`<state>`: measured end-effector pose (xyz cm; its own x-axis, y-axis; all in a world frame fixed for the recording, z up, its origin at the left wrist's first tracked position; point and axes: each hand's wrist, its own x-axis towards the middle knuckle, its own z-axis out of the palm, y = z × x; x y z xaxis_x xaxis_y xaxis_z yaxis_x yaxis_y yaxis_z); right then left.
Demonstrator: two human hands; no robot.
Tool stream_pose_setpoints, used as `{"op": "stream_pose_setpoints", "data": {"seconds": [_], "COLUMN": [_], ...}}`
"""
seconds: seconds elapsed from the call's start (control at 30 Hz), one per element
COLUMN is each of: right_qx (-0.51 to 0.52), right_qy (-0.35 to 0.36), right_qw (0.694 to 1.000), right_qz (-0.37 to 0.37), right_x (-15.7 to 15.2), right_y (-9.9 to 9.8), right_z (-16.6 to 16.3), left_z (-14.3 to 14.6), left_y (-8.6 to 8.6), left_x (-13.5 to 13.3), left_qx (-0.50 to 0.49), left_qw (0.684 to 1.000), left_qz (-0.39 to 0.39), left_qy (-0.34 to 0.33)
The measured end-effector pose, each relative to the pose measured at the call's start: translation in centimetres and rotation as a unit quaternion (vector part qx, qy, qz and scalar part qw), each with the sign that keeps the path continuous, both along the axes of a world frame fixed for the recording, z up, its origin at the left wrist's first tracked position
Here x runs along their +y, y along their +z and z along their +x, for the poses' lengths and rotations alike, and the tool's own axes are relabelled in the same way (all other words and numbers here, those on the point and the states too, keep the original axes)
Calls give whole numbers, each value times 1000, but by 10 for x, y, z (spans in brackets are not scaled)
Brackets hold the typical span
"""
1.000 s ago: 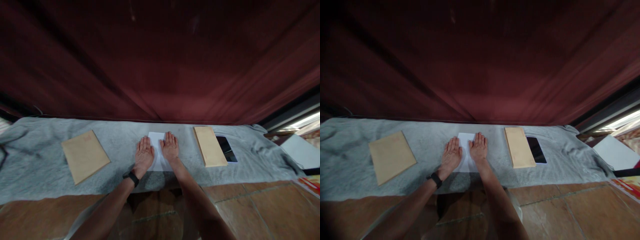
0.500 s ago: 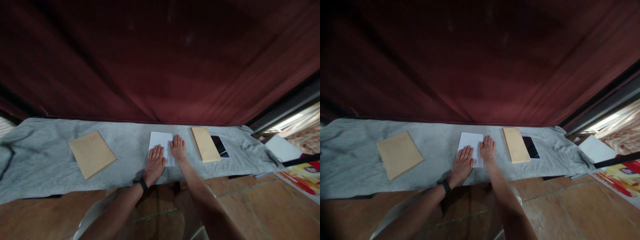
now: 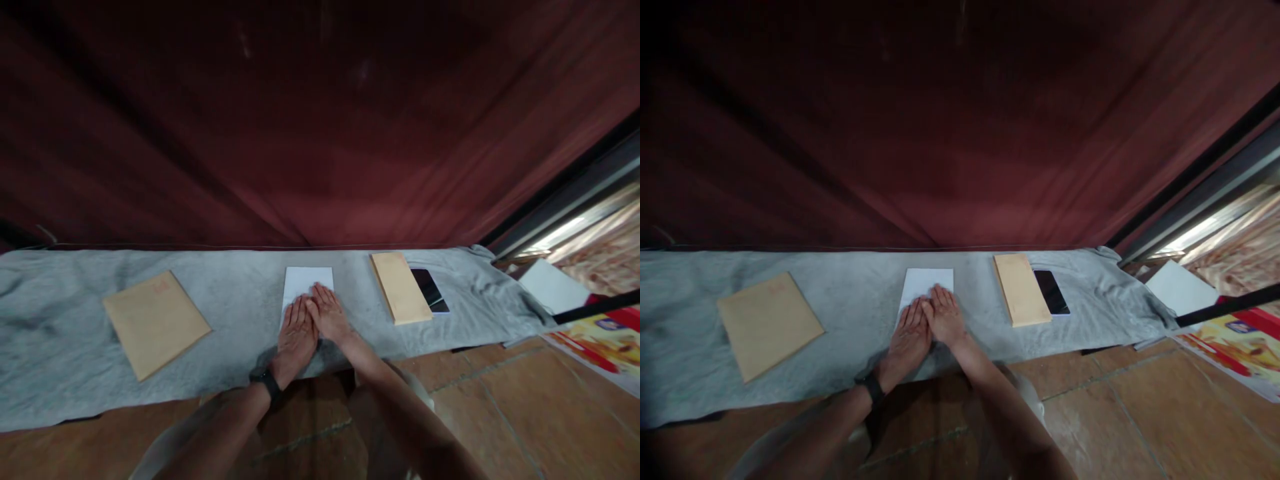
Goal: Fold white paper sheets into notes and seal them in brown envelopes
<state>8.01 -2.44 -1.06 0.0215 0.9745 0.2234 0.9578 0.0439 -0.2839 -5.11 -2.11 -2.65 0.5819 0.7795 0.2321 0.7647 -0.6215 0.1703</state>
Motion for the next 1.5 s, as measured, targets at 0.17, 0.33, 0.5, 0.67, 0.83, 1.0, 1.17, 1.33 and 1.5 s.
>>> {"op": "stream_pose_setpoints", "data": {"seconds": [0.17,0.33,0.5,0.67,0.83,1.0,1.17,1.33,1.5], "right_qx": [-56,-93,-76,-6,24,-36,-64,-72,-86], "right_qy": [-62,-108,-179,-63,52,8,-18,-57,-57], "right_qw": [996,990,980,998,998,998,997,995,994], "right_qz": [23,23,29,17,26,41,45,43,39], "right_x": [-3,-10,-14,-17,-23,-25,-25,-25,-26], "right_y": [-9,-16,-9,4,0,-8,-11,-13,-12], "right_z": [29,39,42,16,-10,-6,0,9,14], "left_z": [1,1,2,0,-11,-21,-28,-40,-33], "left_y": [5,10,8,3,-3,1,11,18,31], "left_x": [-2,-2,-3,-1,5,6,2,6,14], "left_qx": [5,33,23,21,13,-14,-21,-21,-29], "left_qw": [999,999,999,1000,1000,999,998,997,998], "left_qz": [35,26,27,18,15,23,27,17,16], "left_qy": [9,23,28,13,-24,23,53,69,62]}}
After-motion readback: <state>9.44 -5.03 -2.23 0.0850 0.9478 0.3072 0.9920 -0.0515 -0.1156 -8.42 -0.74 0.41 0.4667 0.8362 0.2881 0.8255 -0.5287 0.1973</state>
